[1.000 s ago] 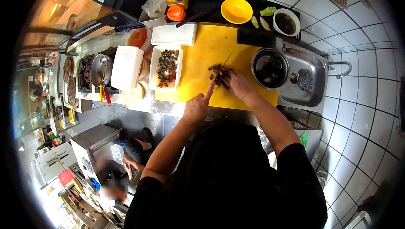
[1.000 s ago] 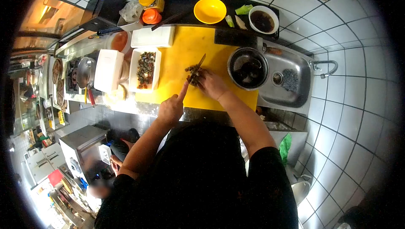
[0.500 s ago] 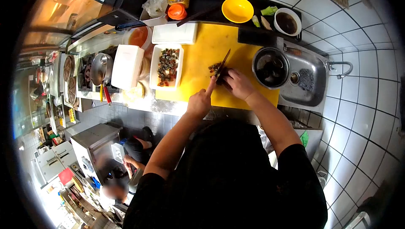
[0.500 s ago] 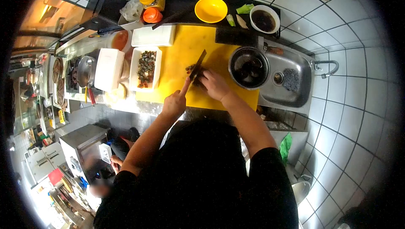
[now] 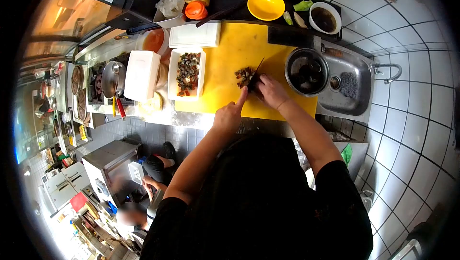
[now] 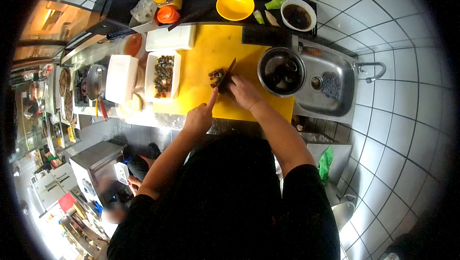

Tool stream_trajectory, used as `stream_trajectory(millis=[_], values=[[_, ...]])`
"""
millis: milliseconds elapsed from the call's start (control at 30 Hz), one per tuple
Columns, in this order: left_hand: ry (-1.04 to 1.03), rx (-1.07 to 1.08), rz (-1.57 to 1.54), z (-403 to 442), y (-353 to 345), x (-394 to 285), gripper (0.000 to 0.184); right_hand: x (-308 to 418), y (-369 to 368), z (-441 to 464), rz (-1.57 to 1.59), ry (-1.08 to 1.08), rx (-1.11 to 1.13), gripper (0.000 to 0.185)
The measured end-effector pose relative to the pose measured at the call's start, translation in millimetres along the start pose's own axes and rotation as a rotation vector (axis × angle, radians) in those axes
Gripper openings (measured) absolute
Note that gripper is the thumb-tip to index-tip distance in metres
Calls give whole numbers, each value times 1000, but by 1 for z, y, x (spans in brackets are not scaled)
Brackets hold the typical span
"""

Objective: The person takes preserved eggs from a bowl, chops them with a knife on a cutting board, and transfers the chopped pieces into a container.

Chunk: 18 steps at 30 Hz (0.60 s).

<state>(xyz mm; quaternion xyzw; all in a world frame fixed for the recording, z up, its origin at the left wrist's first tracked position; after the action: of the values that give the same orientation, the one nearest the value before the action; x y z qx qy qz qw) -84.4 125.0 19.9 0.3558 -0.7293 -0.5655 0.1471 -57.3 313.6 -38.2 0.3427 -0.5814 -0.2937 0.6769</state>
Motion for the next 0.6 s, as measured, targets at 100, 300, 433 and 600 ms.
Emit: stream_trajectory(millis=[100,300,433,600], values=[[1,-6,-28,9,1,-1,90,0,3,0,6,7,-15,28],[4,-41,-41,3,13,2,91,8,10,-2,40,1,-29,34],[10,-5,-26,-5,25,-5,91,21,21,4,44,111,-158,34],[10,3,-20,-1,10,-5,93,11,8,3,11,61,-78,33]])
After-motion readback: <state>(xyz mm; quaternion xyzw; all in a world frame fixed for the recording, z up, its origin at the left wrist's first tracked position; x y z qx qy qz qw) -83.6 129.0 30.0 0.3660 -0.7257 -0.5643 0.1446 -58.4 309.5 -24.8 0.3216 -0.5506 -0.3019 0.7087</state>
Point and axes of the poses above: each hand's wrist, its own z-axis towards the middle knuckle, its own y-axis out of the back of the hand, x = y × z, the point moved 5 cm from there along z, towards the middle knuckle, and after that the axes turned 7 degrees about z, right-handed, at the moved point
